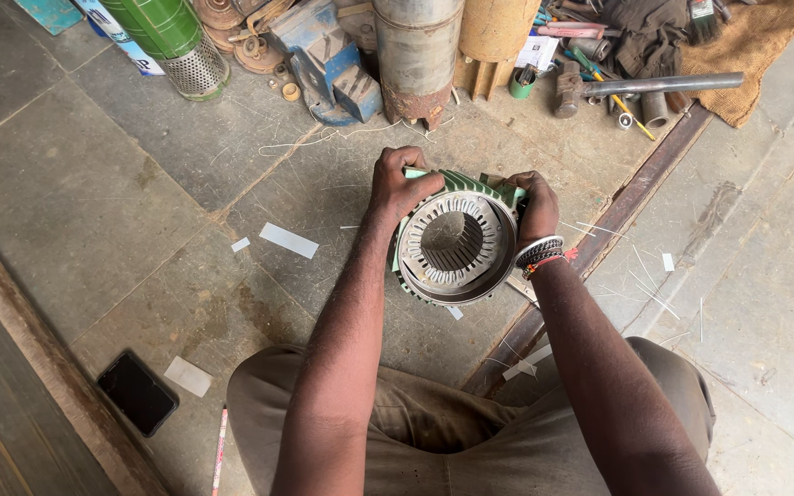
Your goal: The person sits on the floor and works on a green electric motor. They cut small white rectangular pieces with scissors and insert them into the slots of the motor's stator, repeating the process several times.
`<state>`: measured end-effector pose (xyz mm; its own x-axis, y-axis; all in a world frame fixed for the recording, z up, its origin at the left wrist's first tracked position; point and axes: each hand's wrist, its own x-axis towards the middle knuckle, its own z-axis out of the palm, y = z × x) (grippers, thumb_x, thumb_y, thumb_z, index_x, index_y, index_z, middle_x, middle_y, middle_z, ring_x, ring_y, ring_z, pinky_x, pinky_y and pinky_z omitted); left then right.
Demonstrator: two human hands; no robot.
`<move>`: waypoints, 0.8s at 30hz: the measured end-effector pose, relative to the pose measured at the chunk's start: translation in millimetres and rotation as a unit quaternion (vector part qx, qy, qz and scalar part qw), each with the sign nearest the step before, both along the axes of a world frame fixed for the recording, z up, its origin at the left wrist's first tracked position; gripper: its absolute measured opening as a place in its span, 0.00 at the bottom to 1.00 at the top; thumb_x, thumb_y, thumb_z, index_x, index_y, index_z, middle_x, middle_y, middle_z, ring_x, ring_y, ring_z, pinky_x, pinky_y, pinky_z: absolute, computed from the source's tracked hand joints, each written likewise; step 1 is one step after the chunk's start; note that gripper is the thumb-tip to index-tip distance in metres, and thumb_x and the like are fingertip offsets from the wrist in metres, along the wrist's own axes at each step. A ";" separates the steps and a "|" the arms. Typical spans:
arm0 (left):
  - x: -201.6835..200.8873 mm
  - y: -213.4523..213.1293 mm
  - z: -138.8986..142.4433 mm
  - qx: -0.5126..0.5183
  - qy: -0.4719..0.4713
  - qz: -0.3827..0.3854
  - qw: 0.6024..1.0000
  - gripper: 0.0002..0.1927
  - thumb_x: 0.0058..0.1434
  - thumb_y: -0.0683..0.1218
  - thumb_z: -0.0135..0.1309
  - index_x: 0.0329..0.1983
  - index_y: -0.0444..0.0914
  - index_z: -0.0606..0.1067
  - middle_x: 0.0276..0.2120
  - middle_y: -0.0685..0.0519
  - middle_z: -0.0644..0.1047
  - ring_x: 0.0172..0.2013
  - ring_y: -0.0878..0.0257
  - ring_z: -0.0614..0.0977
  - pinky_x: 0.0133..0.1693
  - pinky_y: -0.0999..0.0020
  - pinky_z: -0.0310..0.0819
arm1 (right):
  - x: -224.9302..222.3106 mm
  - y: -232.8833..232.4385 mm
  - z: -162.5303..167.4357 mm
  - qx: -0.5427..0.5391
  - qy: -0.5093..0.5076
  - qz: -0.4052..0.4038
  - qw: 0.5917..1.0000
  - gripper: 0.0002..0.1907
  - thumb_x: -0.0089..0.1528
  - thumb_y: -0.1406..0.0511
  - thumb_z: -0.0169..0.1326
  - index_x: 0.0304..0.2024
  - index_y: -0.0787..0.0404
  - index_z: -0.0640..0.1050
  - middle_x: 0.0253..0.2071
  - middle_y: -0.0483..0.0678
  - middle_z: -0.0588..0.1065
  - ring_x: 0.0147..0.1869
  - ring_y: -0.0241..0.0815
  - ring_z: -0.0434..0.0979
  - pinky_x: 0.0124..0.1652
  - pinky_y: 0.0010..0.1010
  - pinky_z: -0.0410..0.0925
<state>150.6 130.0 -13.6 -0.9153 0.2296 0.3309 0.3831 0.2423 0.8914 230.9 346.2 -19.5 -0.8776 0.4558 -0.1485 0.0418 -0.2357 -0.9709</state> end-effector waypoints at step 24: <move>5.0 -3.8 -5.3 -0.043 0.034 0.027 0.998 0.18 0.39 0.51 0.63 0.15 0.41 0.65 0.16 0.55 0.69 0.23 0.61 0.70 0.35 0.58 0.68 | 6.5 -7.3 3.5 -0.070 0.002 0.010 0.998 0.13 0.64 0.61 0.46 0.35 0.61 0.78 0.31 0.46 0.74 0.34 0.37 0.71 0.37 0.28 0.68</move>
<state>155.6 126.2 -18.9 -0.9030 0.2116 0.3738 0.4265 0.3387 0.8387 237.4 338.9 -16.0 -0.8871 0.4131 -0.2061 0.0447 -0.3676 -0.9289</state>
